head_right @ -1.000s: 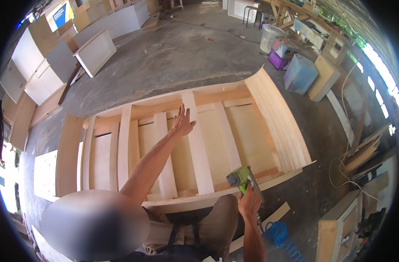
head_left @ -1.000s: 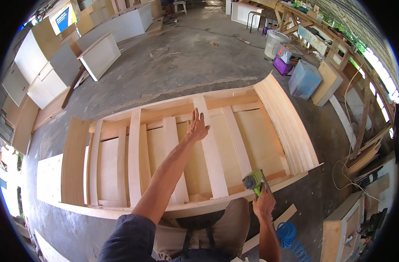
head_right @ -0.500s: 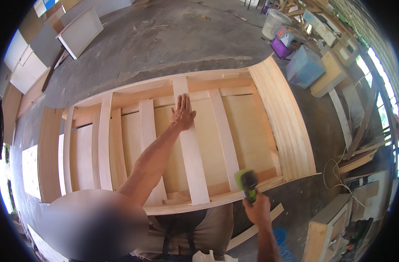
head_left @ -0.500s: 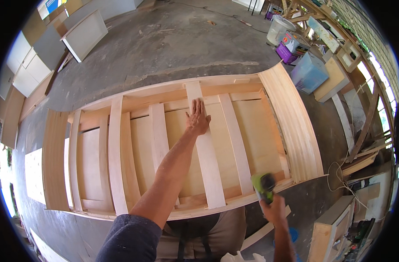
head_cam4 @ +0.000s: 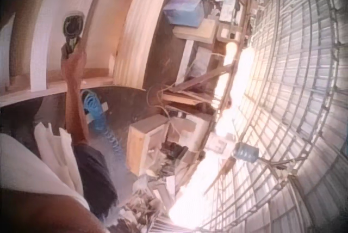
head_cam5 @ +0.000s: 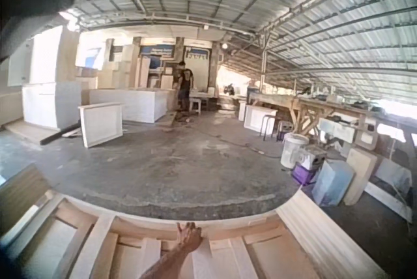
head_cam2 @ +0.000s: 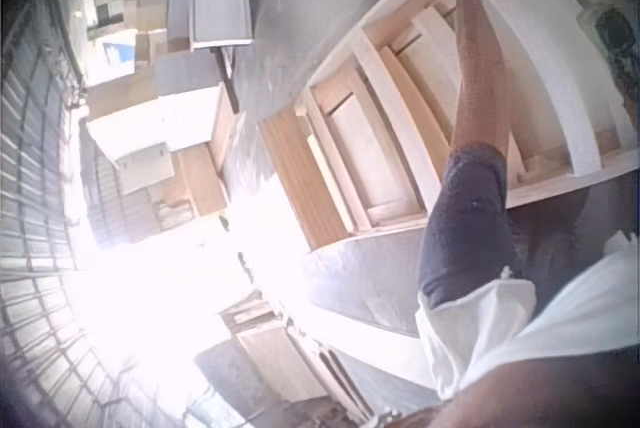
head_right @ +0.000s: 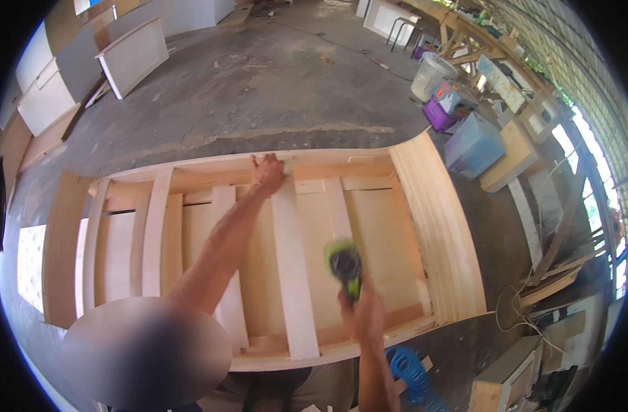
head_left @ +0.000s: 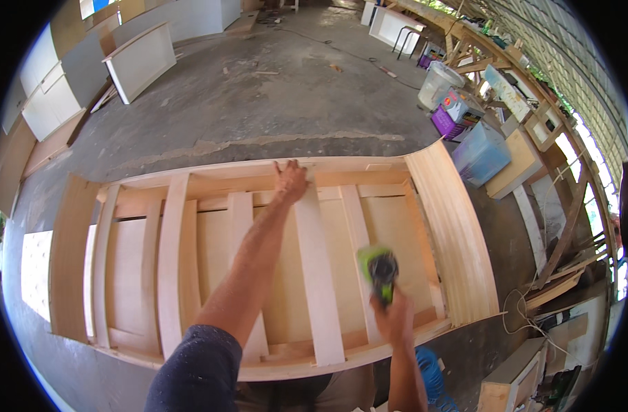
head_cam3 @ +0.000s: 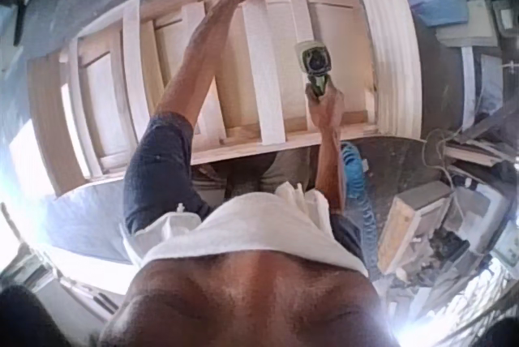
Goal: The person assembles a wooden furniture frame by placing wooden slats into a larger frame and securing them with a nail gun. The person repeatedly positions slats and uses the nail gun to fasten them in place.
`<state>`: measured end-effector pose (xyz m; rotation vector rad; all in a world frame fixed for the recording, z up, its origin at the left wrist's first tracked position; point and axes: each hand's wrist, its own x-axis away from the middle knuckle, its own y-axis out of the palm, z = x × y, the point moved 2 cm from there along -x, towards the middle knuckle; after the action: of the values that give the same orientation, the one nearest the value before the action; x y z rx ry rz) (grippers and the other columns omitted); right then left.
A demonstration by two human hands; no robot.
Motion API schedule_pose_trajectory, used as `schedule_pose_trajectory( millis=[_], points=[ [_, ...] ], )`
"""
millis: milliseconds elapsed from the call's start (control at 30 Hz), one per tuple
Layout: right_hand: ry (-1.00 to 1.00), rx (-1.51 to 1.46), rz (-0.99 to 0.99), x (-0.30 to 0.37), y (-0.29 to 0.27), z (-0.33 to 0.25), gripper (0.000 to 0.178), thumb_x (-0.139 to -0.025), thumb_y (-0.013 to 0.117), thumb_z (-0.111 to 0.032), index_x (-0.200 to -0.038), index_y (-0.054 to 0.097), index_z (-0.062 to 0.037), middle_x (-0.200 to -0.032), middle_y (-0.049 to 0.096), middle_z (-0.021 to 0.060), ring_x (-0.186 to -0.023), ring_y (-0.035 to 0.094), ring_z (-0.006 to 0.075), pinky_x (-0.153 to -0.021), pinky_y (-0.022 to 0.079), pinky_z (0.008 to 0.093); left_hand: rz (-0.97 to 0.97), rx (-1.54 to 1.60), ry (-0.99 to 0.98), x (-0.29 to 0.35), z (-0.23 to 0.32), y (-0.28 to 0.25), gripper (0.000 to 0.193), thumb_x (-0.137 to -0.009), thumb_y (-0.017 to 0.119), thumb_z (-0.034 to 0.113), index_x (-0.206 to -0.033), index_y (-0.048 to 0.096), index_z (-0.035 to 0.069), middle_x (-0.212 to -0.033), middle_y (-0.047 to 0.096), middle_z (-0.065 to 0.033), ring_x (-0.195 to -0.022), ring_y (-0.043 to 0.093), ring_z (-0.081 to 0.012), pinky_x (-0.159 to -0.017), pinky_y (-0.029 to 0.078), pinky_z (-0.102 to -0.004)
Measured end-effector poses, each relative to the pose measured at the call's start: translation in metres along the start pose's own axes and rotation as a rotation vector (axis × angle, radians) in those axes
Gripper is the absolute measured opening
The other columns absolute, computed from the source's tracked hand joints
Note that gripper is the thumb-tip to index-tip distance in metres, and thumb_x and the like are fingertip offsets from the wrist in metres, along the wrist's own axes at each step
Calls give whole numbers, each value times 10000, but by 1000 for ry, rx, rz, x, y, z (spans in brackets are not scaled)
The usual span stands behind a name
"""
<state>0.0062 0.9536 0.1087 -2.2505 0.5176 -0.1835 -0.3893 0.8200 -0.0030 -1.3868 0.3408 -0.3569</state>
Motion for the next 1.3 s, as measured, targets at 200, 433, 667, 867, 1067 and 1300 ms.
schedule_pose_trajectory(
  millis=[200, 433, 667, 867, 1067, 1300],
  points=[
    [208, -93, -113, 73, -23, 7, 256, -795, 735, -126, -1009, 657, -9, -791, 671, 227, -787, 666, 435, -686, 520, 436, -213, 230, -122, -66, -33, 42, 1079, -665, 838, 527, -1544, 305, 202, -1600, 286, -84, -1497, 199, -329, -1168, 102, -662],
    [291, -31, -52, 48, -42, 9, 214, -822, 726, -110, -970, 652, 26, -702, 672, 158, -599, 671, 279, -577, 500, 389, -54, 255, -170, -56, -30, 37, 705, -764, 692, 446, -1389, 484, 195, -1434, 481, -25, -1419, 337, -263, -1163, 84, -652],
    [349, -451, -121, -76, -28, -1, 150, -870, 707, -68, -1000, 645, -27, -641, 580, -3, -491, 512, 82, -449, 412, 262, 31, 318, -122, -55, -42, 47, 599, -804, 671, 451, -1333, 535, 204, -1370, 516, 2, -1366, 377, -255, -1161, 61, -637],
    [140, -538, -320, -270, 29, -33, 58, -815, 637, -17, -867, 624, 5, -613, 569, 37, -475, 533, 121, -429, 427, 299, 58, 343, -121, -61, -39, 50, 588, -800, 701, 489, -1312, 536, 249, -1366, 508, 11, -1350, 369, -226, -1157, 47, -593],
    [183, -320, -290, -333, 100, -57, 99, -761, 670, 9, -708, 591, 37, -601, 581, 88, -448, 531, 147, -376, 411, 312, 87, 334, -108, -55, -41, 52, 668, -772, 727, 508, -1348, 532, 232, -1343, 529, -2, -1323, 381, -222, -1137, 82, -558],
    [98, -219, -337, -349, 134, -71, 136, -695, 666, -39, -678, 632, 92, -612, 640, 156, -480, 628, 227, -432, 493, 360, 107, 402, -59, -53, -40, 50, 651, -777, 717, 491, -1324, 554, 178, -1332, 540, -14, -1328, 395, -241, -1139, 60, -580]
  ],
)
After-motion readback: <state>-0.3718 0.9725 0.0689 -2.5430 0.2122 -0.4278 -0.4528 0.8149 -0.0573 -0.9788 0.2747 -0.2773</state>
